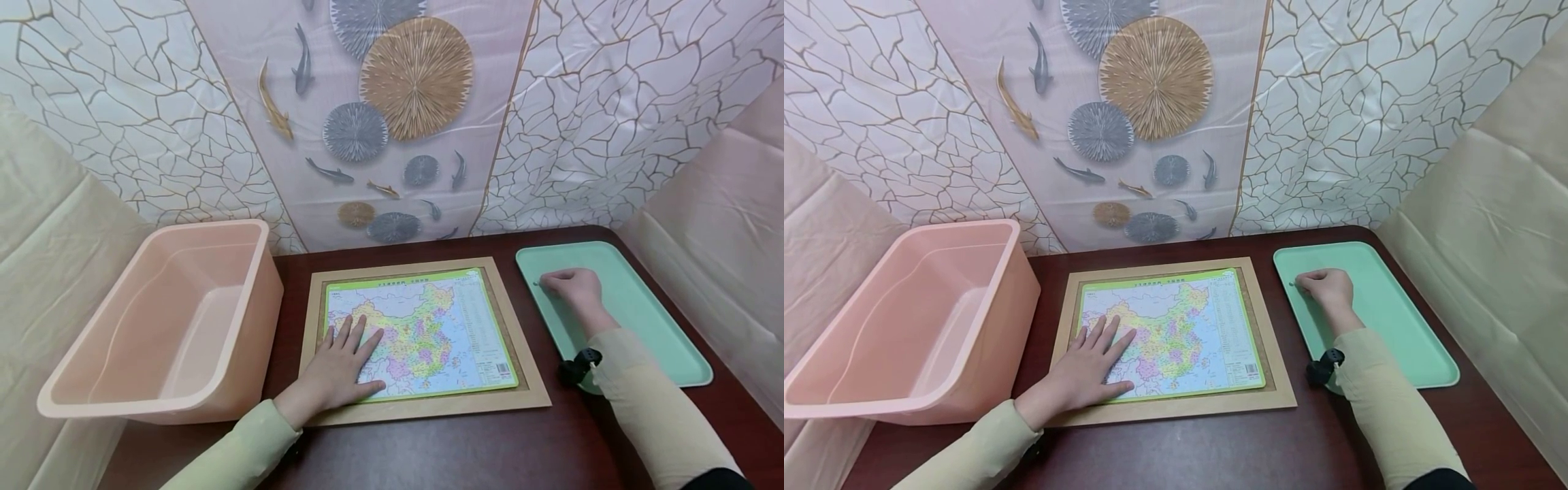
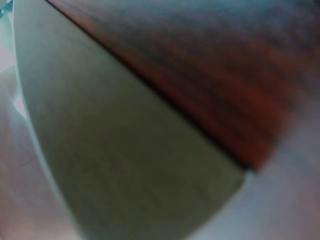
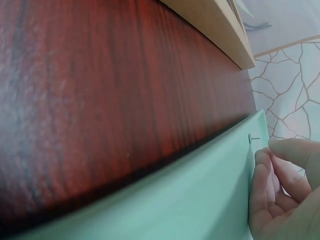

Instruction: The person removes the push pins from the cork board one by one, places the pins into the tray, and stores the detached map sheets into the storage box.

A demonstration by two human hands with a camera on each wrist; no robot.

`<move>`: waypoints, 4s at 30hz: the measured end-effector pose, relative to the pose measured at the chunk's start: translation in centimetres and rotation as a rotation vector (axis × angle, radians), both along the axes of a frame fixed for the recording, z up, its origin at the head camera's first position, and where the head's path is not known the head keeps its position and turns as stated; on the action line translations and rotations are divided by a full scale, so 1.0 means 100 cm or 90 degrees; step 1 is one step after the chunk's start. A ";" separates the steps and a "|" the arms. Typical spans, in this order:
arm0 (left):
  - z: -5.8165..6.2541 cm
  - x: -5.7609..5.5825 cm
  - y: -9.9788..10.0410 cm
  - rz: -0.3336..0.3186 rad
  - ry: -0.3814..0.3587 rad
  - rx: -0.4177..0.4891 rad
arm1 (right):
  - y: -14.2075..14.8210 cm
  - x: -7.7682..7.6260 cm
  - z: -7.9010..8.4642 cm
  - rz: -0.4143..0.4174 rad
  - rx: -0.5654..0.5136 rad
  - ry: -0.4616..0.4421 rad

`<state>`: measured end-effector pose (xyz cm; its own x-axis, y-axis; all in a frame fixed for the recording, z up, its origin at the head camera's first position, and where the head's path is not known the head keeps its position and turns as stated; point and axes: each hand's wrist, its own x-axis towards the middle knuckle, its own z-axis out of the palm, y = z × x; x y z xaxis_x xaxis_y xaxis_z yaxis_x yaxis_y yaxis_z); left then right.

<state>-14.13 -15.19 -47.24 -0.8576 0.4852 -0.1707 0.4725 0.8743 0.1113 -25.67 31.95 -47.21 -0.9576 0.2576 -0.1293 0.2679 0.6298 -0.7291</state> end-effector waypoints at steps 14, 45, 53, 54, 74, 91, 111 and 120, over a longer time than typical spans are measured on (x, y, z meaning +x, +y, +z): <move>0.002 0.001 0.000 -0.004 -0.001 -0.008 | -0.010 -0.001 0.008 0.025 -0.002 0.017; 0.000 0.001 0.000 -0.005 0.011 -0.006 | -0.060 -0.013 0.028 0.092 -0.072 0.024; 0.001 0.002 0.000 -0.004 0.004 -0.004 | -0.071 -0.013 0.021 0.102 -0.078 0.012; 0.001 0.002 0.001 -0.004 0.004 -0.004 | -0.073 -0.013 0.021 0.103 -0.081 0.011; 0.000 0.001 0.000 -0.001 0.006 0.000 | -0.088 -0.015 0.012 0.133 -0.097 -0.022; -0.002 0.000 0.001 -0.002 0.009 -0.002 | -0.095 -0.015 0.013 0.147 -0.094 -0.032; -0.002 -0.001 0.001 0.002 0.003 -0.001 | -0.101 -0.017 0.011 0.154 -0.125 -0.041; 0.000 -0.001 0.001 0.004 0.007 -0.004 | -0.103 -0.020 0.011 0.144 -0.157 -0.040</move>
